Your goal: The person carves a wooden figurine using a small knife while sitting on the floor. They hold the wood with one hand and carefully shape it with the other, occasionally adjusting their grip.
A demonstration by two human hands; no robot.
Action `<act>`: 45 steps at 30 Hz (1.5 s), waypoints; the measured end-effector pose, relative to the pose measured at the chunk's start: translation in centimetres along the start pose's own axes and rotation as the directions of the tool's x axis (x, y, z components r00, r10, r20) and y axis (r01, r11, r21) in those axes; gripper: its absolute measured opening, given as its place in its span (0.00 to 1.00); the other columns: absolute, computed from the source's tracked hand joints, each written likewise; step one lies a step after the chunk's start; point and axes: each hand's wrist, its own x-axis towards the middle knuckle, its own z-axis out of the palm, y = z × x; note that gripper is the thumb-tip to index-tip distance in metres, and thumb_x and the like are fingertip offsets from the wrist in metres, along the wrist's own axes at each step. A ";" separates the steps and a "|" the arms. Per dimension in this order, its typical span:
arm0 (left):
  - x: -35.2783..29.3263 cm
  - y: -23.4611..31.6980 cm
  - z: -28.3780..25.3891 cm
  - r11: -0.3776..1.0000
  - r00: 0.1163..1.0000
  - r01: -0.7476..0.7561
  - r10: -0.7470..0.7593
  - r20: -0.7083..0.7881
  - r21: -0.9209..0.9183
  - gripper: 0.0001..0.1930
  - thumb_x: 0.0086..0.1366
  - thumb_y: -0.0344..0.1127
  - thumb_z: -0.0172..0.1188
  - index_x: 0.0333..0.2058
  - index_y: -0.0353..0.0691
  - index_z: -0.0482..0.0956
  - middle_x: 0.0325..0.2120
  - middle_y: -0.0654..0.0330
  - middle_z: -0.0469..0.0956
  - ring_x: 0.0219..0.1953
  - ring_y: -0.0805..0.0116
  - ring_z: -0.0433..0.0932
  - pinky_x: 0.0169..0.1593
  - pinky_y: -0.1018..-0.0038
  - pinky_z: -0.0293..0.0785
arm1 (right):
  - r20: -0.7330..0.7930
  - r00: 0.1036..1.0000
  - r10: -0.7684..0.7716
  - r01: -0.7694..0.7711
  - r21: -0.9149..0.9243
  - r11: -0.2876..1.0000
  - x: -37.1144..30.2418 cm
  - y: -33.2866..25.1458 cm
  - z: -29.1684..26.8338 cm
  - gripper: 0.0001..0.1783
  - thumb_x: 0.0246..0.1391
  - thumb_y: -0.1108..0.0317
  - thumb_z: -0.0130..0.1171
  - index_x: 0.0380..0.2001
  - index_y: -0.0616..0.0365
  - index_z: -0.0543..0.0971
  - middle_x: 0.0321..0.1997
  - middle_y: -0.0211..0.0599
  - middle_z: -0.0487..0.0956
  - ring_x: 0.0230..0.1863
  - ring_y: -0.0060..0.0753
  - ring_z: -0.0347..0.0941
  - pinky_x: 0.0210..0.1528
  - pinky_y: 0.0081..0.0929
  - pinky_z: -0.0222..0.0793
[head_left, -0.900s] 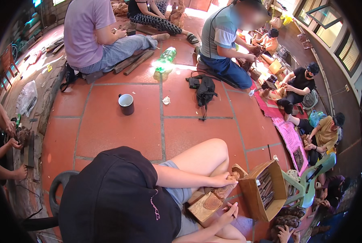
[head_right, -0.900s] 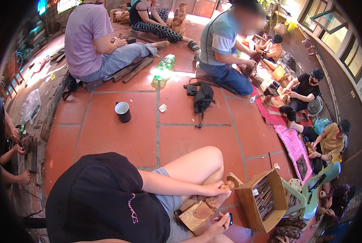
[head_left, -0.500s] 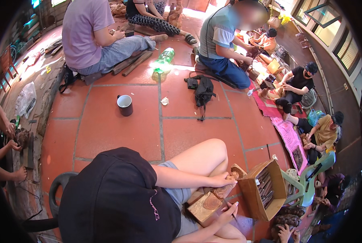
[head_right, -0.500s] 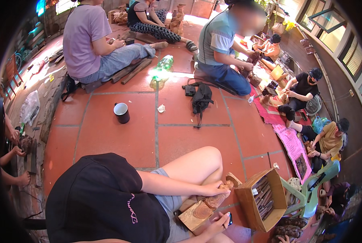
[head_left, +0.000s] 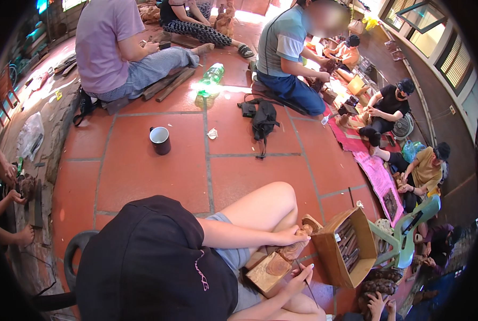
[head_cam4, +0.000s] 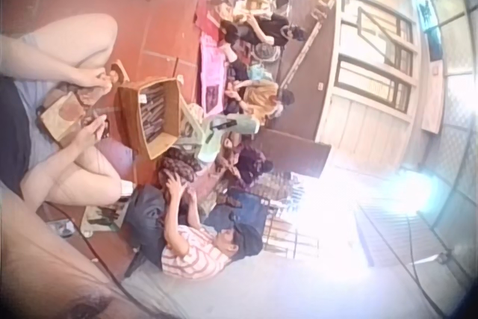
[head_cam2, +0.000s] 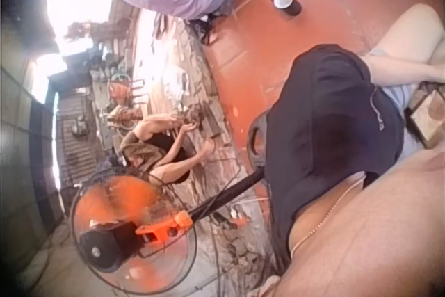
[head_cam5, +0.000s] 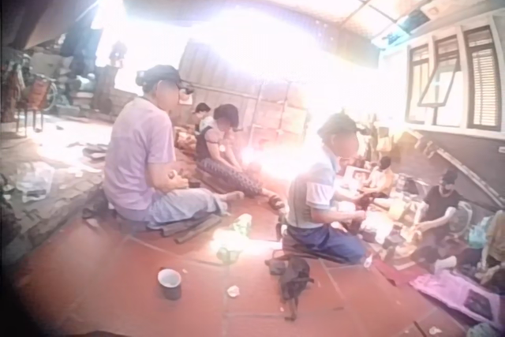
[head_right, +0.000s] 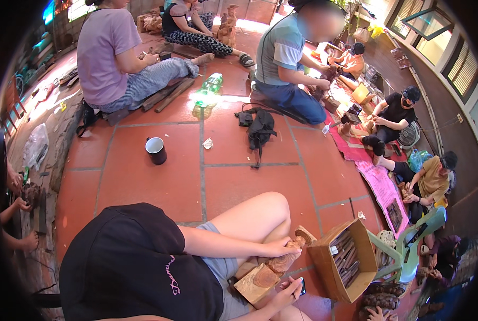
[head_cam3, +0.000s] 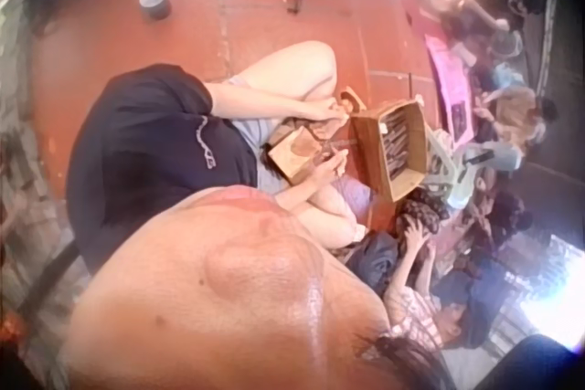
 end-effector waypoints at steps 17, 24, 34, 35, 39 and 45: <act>-0.1 0.1 -0.1 0.997 0.999 -0.031 0.032 0.008 -0.064 0.38 0.58 0.65 0.60 0.44 0.29 0.70 0.38 0.50 0.77 0.42 0.65 0.76 0.47 0.72 0.71 | 0.048 0.999 0.016 -0.012 -0.067 0.998 0.2 0.1 -0.3 0.22 0.65 0.51 0.49 0.27 0.59 0.74 0.15 0.24 0.66 0.16 0.14 0.59 0.18 0.12 0.53; -0.7 0.9 -0.2 1.000 1.000 0.001 -0.001 0.007 -0.030 0.38 0.58 0.65 0.60 0.45 0.29 0.70 0.38 0.50 0.77 0.42 0.65 0.76 0.47 0.72 0.71 | 0.008 1.000 -0.018 0.018 0.023 1.000 0.2 0.7 -0.1 0.24 0.64 0.50 0.50 0.23 0.58 0.74 0.15 0.24 0.66 0.16 0.14 0.59 0.19 0.13 0.52; -0.6 0.8 -0.3 0.999 1.000 -0.004 0.004 0.005 -0.040 0.39 0.57 0.67 0.59 0.44 0.29 0.70 0.39 0.50 0.77 0.43 0.65 0.76 0.48 0.71 0.71 | 0.051 0.998 0.040 -0.039 -0.020 0.999 -0.4 -0.4 -0.4 0.24 0.64 0.49 0.49 0.23 0.58 0.74 0.14 0.24 0.65 0.17 0.14 0.59 0.19 0.13 0.52; -0.4 0.3 -0.3 0.999 1.000 -0.007 0.007 0.002 -0.047 0.39 0.57 0.67 0.59 0.44 0.29 0.70 0.39 0.50 0.77 0.43 0.65 0.75 0.48 0.72 0.71 | 0.078 0.994 0.072 -0.069 -0.039 0.997 -0.2 -0.3 -0.8 0.24 0.64 0.50 0.49 0.24 0.58 0.74 0.14 0.24 0.66 0.17 0.14 0.59 0.20 0.14 0.52; -0.2 0.2 0.1 0.999 1.000 -0.021 0.021 -0.003 -0.040 0.38 0.57 0.67 0.59 0.44 0.30 0.70 0.39 0.51 0.76 0.43 0.65 0.75 0.48 0.72 0.71 | -0.004 1.000 -0.012 0.012 0.010 1.000 -0.6 -0.6 0.3 0.24 0.64 0.49 0.48 0.25 0.59 0.75 0.14 0.24 0.66 0.17 0.14 0.60 0.19 0.14 0.52; -0.5 0.5 0.0 0.997 1.000 -0.014 0.015 0.007 -0.076 0.38 0.58 0.66 0.59 0.43 0.29 0.70 0.37 0.51 0.76 0.42 0.65 0.75 0.48 0.72 0.71 | 0.024 1.000 -0.005 0.005 -0.011 1.000 0.0 0.4 -0.5 0.24 0.64 0.51 0.49 0.22 0.59 0.74 0.14 0.25 0.67 0.16 0.15 0.59 0.18 0.13 0.52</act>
